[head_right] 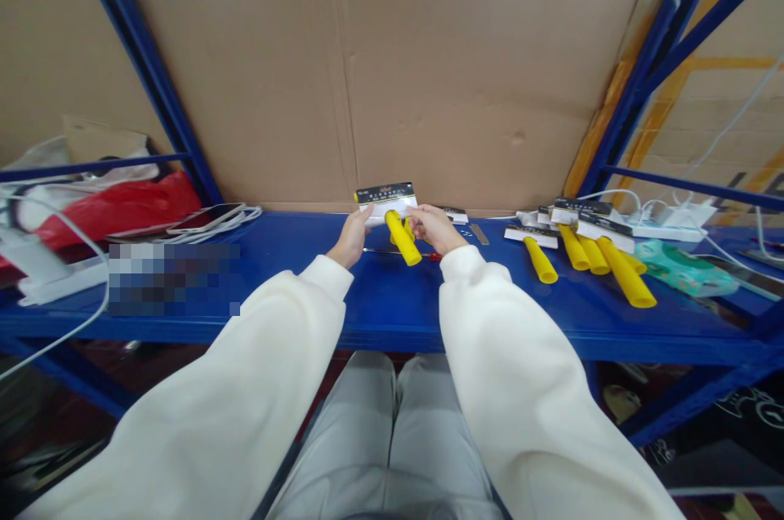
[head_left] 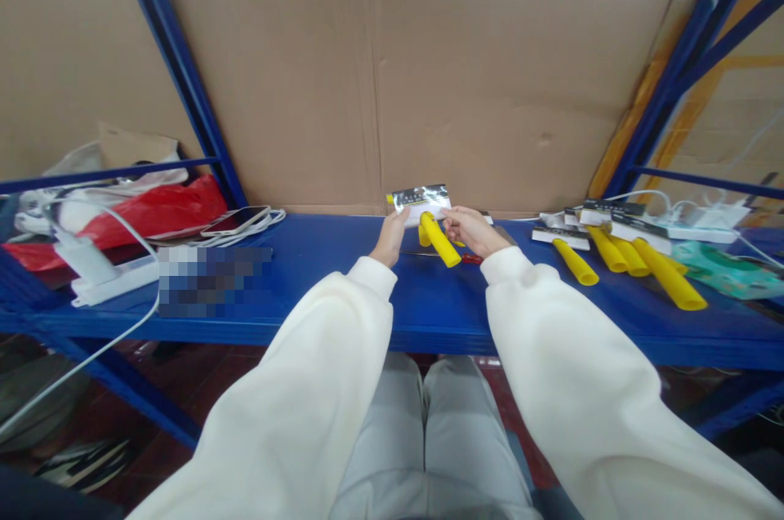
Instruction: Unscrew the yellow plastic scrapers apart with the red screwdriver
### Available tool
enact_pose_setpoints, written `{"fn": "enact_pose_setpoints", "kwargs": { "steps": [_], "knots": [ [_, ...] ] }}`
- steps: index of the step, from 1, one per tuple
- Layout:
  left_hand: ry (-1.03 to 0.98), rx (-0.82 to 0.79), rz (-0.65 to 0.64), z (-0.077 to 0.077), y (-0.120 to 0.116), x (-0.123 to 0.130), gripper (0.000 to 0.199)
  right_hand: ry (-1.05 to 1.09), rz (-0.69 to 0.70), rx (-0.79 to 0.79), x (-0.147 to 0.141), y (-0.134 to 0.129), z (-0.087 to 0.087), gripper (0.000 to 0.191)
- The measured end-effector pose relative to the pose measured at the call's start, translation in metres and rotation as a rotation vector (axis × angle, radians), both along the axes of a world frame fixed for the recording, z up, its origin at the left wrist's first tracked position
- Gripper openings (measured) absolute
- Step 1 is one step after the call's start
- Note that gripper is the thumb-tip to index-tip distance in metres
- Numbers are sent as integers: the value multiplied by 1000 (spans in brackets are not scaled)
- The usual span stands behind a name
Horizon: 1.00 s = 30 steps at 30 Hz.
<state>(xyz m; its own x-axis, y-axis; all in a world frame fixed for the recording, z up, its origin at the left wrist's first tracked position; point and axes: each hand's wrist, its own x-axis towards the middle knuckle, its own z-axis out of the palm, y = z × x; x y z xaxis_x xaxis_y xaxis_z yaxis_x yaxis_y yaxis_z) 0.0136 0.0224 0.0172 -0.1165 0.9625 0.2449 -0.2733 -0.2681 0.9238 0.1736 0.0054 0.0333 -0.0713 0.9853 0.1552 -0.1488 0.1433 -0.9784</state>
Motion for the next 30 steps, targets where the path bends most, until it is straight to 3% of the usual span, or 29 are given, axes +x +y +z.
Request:
{"fn": "enact_pose_setpoints", "kwargs": {
  "steps": [9, 20, 30],
  "knots": [
    [-109, -24, 18, 0, 4, -2, 37, -59, 50, -28, -4, 7, -8, 11],
    [-261, -219, 55, 6, 2, -8, 45, -82, 12, -7, -3, 3, -5, 15],
    [-235, -233, 164, 7, 5, -18, 41, -64, 74, 29, 0, 3, -4, 27]
  ]
}}
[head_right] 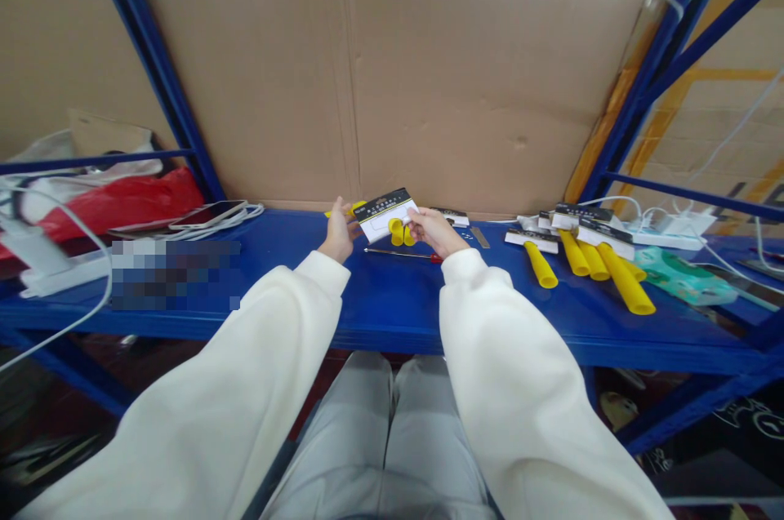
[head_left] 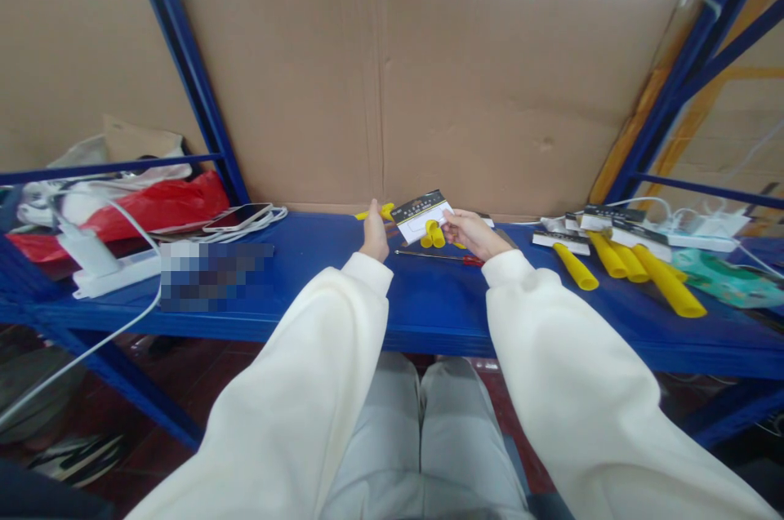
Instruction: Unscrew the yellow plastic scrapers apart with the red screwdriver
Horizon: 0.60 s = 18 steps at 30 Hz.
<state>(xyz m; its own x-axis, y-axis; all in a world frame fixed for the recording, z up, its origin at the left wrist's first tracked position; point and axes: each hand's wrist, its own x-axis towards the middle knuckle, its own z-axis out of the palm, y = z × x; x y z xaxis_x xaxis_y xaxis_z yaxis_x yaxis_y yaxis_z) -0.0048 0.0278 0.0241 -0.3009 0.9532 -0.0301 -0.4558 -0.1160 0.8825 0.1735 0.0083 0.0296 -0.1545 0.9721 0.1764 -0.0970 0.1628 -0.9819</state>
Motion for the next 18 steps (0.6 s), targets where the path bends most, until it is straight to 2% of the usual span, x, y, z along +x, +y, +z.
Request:
{"fn": "enact_pose_setpoints", "kwargs": {
  "steps": [6, 11, 15, 18],
  "knots": [
    [42, 4, 38, -3, 6, -3, 32, -2, -19, 10, -2, 1, 0, 30],
    [-17, -23, 111, -2, 6, -7, 19, 141, -31, 11, 0, -1, 6, 25],
    [-28, -15, 146, 1, 3, -8, 11, 232, -156, -1, 9, 0, 12, 21],
    [8, -8, 149, 0, 0, -5, 14, 261, -280, -38, 19, 2, 14, 14]
  ]
}}
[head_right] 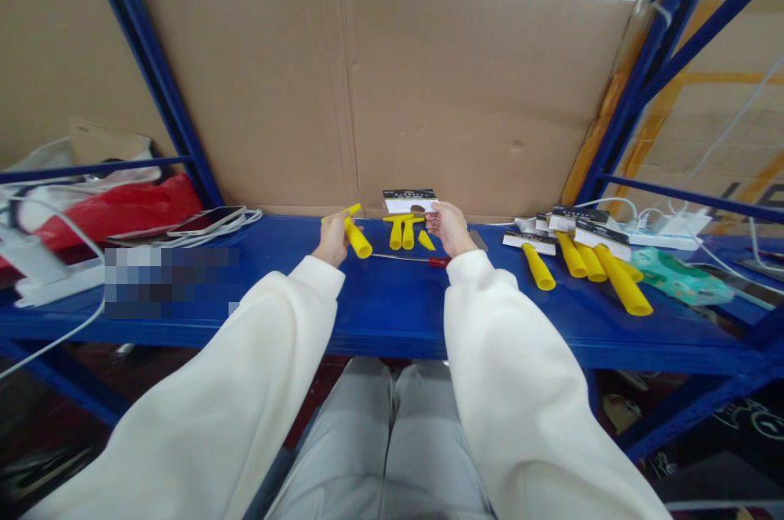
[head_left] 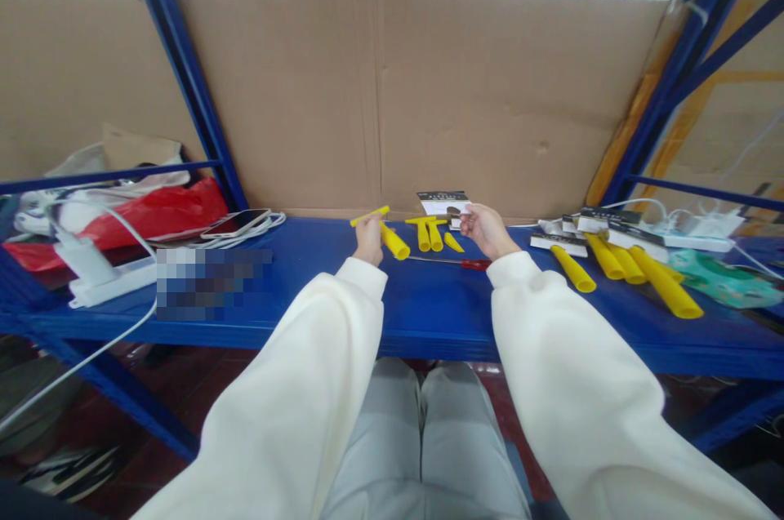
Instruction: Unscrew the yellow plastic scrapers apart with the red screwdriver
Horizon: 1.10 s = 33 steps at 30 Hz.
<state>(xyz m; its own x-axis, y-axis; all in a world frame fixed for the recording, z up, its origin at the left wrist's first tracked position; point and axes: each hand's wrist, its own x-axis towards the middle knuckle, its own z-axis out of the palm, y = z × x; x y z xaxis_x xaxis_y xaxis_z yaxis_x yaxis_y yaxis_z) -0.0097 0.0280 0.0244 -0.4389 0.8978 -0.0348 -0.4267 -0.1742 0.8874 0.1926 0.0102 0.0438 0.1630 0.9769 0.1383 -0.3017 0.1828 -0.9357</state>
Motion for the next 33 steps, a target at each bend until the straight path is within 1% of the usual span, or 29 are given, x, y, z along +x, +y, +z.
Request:
{"fn": "enact_pose_setpoints", "kwargs": {
  "steps": [2, 3, 6, 7, 9, 12, 15, 19, 22, 26, 29, 33],
  "knots": [
    [27, -6, -20, -1, -2, 2, 22, 15, -79, -28, 8, 1, 1, 10],
    [37, -12, -33, -1, -3, 4, 26, 20, -119, -43, 12, 2, 2, 13],
    [58, -59, -80, 0, -8, 6, 35, 29, -226, -99, 27, 5, 2, 32],
    [66, -76, -100, 1, -10, 7, 36, 24, -250, -116, 32, 7, 1, 33],
    [88, -97, -134, 3, -13, 9, 37, -3, -273, -137, 41, 13, 1, 25],
    [129, -103, -171, 4, -15, 12, 39, -60, -289, -135, 52, 24, 2, 12],
    [168, -103, -225, 3, -15, 14, 36, -128, -287, -124, 58, 37, 7, 9],
    [207, -107, -285, 2, -15, 16, 29, -228, -222, -145, 62, 57, 9, 10],
    [220, -119, -298, 2, -15, 17, 27, -293, -230, -207, 64, 73, 3, 8],
    [227, -124, -312, 3, -15, 19, 27, -400, -254, -343, 65, 91, -8, 4],
    [239, -136, -325, 5, -16, 21, 28, -471, -234, -404, 65, 97, -11, 7],
    [252, -149, -339, 6, -17, 23, 29, -485, -241, -428, 64, 102, -13, 13]
  ]
}}
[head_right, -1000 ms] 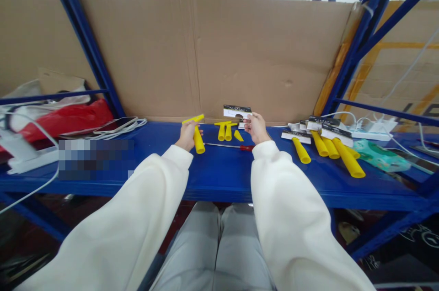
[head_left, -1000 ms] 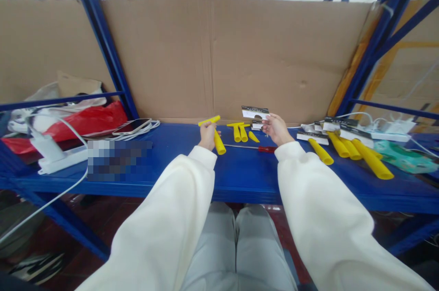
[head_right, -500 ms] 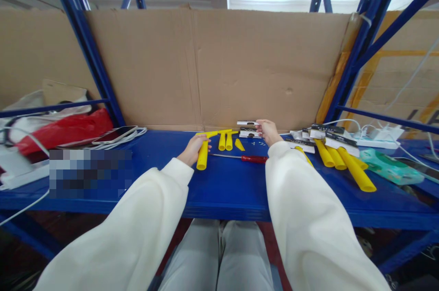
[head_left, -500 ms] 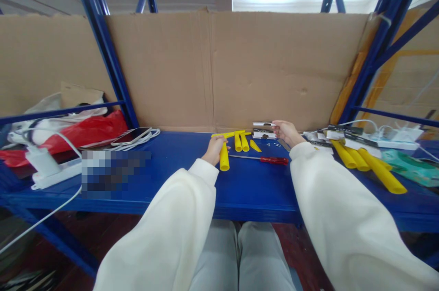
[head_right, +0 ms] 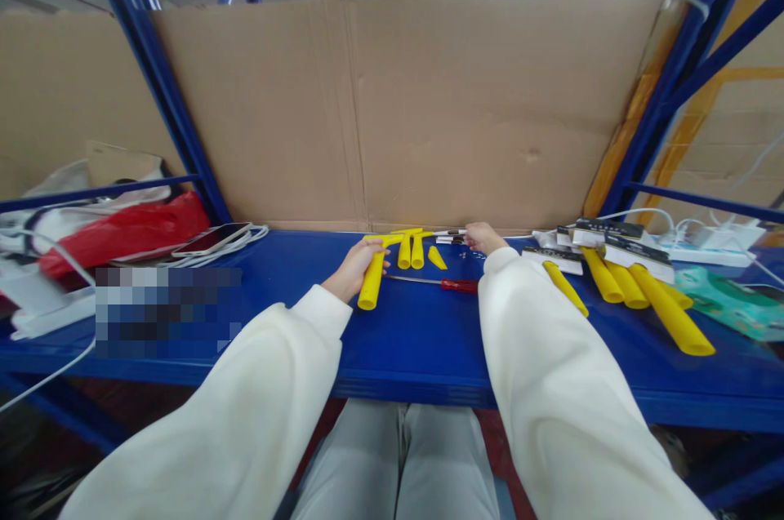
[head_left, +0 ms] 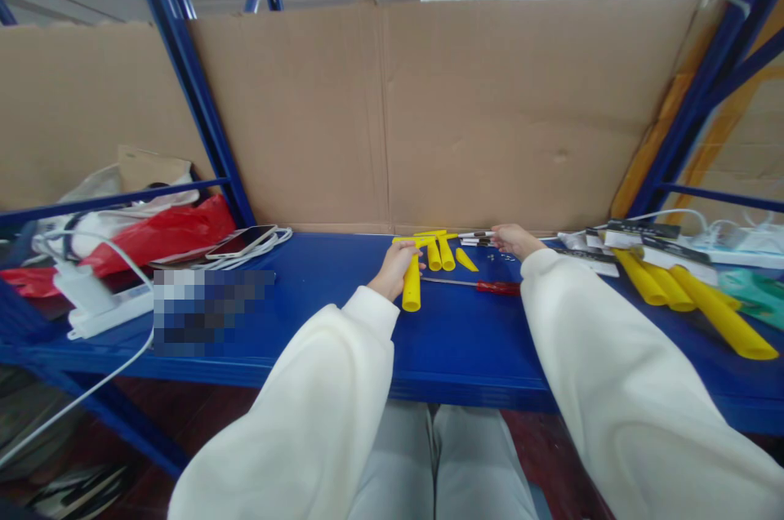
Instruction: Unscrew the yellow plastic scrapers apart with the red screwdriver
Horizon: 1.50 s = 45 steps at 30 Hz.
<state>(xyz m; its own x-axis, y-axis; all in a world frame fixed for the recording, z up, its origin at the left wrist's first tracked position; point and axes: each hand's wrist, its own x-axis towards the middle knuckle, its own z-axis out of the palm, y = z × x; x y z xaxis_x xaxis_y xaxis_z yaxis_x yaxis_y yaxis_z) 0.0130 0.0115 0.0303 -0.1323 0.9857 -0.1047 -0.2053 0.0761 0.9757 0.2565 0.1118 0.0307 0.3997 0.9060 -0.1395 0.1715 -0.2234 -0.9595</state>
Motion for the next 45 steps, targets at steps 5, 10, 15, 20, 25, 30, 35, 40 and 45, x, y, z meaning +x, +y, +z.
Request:
{"fn": "enact_pose_setpoints", "kwargs": {
  "steps": [5, 10, 15, 20, 25, 30, 35, 40, 45],
  "knots": [
    [12, 12, 2, -2, 1, 0, 33, 39, -5, -31, 2, 1, 1, 9],
    [-1, 20, -3, -6, 4, -2, 34, 244, -42, -34, 3, -6, 6, 18],
    [5, 10, -20, -5, 4, -2, 37, 278, -81, -8, -1, -17, 12, 20],
    [-23, 7, -66, -4, 4, -1, 41, 203, 88, 84, -20, -41, 20, 8],
    [-141, 56, -131, -4, 3, 4, 41, 138, 495, 18, -54, -79, 19, 11],
    [-233, 146, -228, 1, -6, 7, 33, 226, 717, 30, -84, -108, 3, 11],
    [-168, 134, -261, 7, -16, -5, 32, 355, 686, 134, -98, -122, -4, 2],
    [-96, 152, -202, -1, -18, -9, 37, 417, 773, 153, -113, -129, -6, 6],
    [-19, 206, -161, -11, -12, -3, 32, 472, 720, 199, -122, -132, -11, 8]
  ]
}}
